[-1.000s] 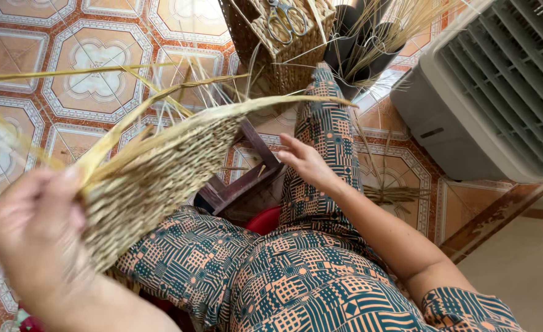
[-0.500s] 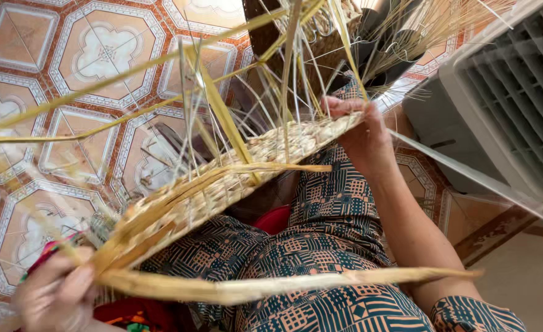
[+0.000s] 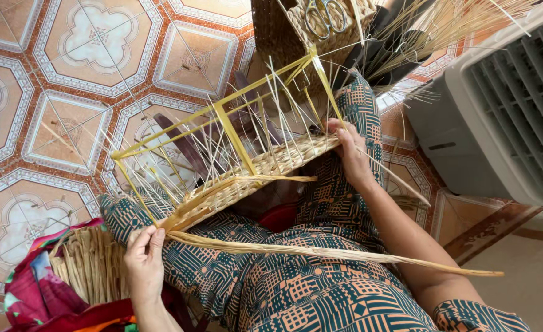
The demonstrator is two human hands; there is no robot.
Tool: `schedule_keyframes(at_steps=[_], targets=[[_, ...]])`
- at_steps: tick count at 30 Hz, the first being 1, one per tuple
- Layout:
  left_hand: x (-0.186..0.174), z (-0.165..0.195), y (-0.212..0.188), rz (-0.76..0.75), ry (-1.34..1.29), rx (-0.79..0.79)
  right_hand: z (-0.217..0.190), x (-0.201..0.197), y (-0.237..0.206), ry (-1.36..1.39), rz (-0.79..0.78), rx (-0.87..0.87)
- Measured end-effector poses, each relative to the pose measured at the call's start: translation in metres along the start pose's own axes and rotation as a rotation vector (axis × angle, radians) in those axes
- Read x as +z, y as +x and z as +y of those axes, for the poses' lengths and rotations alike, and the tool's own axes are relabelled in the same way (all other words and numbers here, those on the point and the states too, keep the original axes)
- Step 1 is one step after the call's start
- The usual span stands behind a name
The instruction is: The person weaves a basket by hand, interlacing thin bamboo strips through a yellow metal frame. They repeatedly pull and tighten the strips to form a tight weave on the basket base.
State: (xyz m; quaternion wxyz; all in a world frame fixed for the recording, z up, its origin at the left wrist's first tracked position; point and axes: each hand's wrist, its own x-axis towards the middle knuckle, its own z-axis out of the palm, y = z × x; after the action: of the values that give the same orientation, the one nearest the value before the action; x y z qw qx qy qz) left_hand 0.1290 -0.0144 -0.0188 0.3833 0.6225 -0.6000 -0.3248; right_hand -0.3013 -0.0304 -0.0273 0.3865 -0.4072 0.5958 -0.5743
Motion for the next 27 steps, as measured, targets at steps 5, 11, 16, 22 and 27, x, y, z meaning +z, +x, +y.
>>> schedule_keyframes(at_steps=[5, 11, 16, 22, 27], targets=[[0.007, 0.023, -0.003, 0.101, 0.067, -0.063, -0.015, -0.015, -0.006, -0.359, 0.09, -0.044], [-0.002, 0.04, 0.009, -0.015, 0.441, 0.212, -0.054, -0.058, -0.028, -0.846, 0.227, -0.592], [0.002, 0.034, 0.014, -0.021, 0.412, 0.346, -0.077, -0.047, -0.06, -0.088, 0.444, -0.887], [0.015, 0.018, 0.027, -0.137, 0.167, 0.304, -0.143, 0.027, -0.058, -0.466, -0.736, -0.326], [0.026, 0.013, 0.024, -0.13, -0.159, 0.132, -0.087, 0.114, -0.033, -0.374, -1.028, -0.357]])
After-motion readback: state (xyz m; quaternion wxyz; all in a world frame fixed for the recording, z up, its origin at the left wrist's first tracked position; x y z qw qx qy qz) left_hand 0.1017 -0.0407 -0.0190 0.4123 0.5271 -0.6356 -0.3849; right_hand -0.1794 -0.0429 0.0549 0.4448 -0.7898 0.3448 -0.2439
